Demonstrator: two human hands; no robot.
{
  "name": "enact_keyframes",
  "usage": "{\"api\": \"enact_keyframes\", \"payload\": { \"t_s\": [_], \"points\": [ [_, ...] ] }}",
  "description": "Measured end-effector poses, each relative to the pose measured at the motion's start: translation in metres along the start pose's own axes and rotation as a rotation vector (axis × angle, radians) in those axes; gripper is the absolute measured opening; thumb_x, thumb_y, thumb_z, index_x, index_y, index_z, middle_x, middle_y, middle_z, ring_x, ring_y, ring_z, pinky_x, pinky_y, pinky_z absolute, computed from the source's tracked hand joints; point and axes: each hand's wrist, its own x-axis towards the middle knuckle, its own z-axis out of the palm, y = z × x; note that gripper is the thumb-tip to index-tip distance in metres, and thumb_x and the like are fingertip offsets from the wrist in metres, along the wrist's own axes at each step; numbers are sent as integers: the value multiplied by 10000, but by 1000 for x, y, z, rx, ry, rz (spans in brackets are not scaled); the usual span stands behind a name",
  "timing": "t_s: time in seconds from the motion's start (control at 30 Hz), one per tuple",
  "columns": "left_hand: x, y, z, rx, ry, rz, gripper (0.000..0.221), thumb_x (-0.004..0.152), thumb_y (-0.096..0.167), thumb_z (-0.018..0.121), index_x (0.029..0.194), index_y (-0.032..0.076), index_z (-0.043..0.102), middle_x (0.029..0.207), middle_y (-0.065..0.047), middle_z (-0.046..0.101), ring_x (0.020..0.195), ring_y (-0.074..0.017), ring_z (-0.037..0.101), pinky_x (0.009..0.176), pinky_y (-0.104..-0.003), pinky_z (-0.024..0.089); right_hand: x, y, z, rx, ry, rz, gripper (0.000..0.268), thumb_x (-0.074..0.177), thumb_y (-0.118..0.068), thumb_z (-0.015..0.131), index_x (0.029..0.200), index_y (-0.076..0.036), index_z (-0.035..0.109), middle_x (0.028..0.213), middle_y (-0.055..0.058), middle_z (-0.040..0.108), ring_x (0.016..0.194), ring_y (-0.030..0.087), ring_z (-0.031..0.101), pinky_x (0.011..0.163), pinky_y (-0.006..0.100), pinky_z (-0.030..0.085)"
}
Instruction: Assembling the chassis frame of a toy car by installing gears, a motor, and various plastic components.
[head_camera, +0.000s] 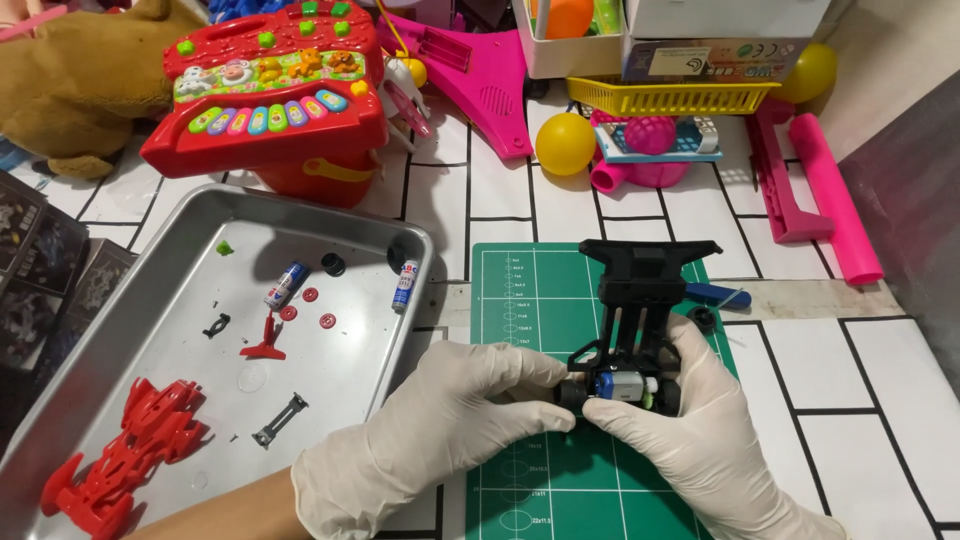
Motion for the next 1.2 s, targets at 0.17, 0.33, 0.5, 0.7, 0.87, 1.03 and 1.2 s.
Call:
{"api": "enact_keyframes", "payload": {
  "t_s": [0.17, 0.33, 0.5, 0.7, 0.87, 1.03, 1.2],
  "points": [
    [-3, -11, 5, 74, 78, 86, 407, 797, 250, 843, 1163, 107, 736, 1052, -70, 815, 930, -146, 812, 849, -248, 687, 3, 1, -4, -8, -60, 2, 793, 639, 79, 838, 1387, -104, 649, 1051, 157, 809, 904, 271, 786, 856, 368, 634],
    [-3, -7, 3, 122, 59, 54, 405, 815, 278, 825, 1176, 109, 748, 1081, -58, 814, 974, -148, 807, 877, -253, 672, 7, 4, -8, -21, -82, 16, 835, 634, 58, 848, 1423, -118, 640, 1065, 144, 812, 900, 259, 776, 862, 357, 621],
    [-3, -8, 3, 149, 81, 111, 340, 815, 278, 851, 1118, 149, 765, 934, -9, 812, 782, -91, 755, 669, -217, 633, 2, 0, -4, 0, -69, 31, 862, 634, 78, 852, 1448, -119, 648, 1091, 126, 813, 914, 241, 748, 865, 348, 603],
    [-3, -14, 3, 130, 96, 159, 396, 758, 320, 873, 1069, 114, 741, 940, -33, 806, 763, -86, 714, 660, -227, 624, -2, 1, -1, -8, 8, 89, 832, 632, 109, 857, 1414, -102, 664, 1087, 141, 818, 913, 260, 748, 878, 353, 594],
    [-3, -8, -1, 95, 46, 97, 384, 752, 332, 859, 1055, 122, 749, 931, -39, 818, 766, -113, 753, 682, -237, 658, -6, -6, 1, -20, 9, 121, 852, 645, 92, 853, 1440, -140, 652, 1150, 129, 842, 980, 265, 794, 932, 366, 618],
    [-3, -1, 2, -9, 59, 81, 366, 784, 241, 852, 1108, 102, 754, 1015, -62, 822, 879, -126, 782, 795, -254, 684, 0, 3, -5, 25, -21, 79, 862, 644, 79, 857, 1452, -125, 636, 1094, 160, 833, 925, 270, 768, 876, 375, 615],
    [-3, -2, 2, -52, 77, 71, 359, 785, 202, 860, 1115, 99, 762, 1019, -59, 818, 885, -110, 763, 823, -251, 682, 3, 3, -8, -20, -50, 71, 960, 634, 23, 854, 1528, -173, 567, 1175, 133, 825, 1002, 246, 773, 941, 353, 599]
  ]
}}
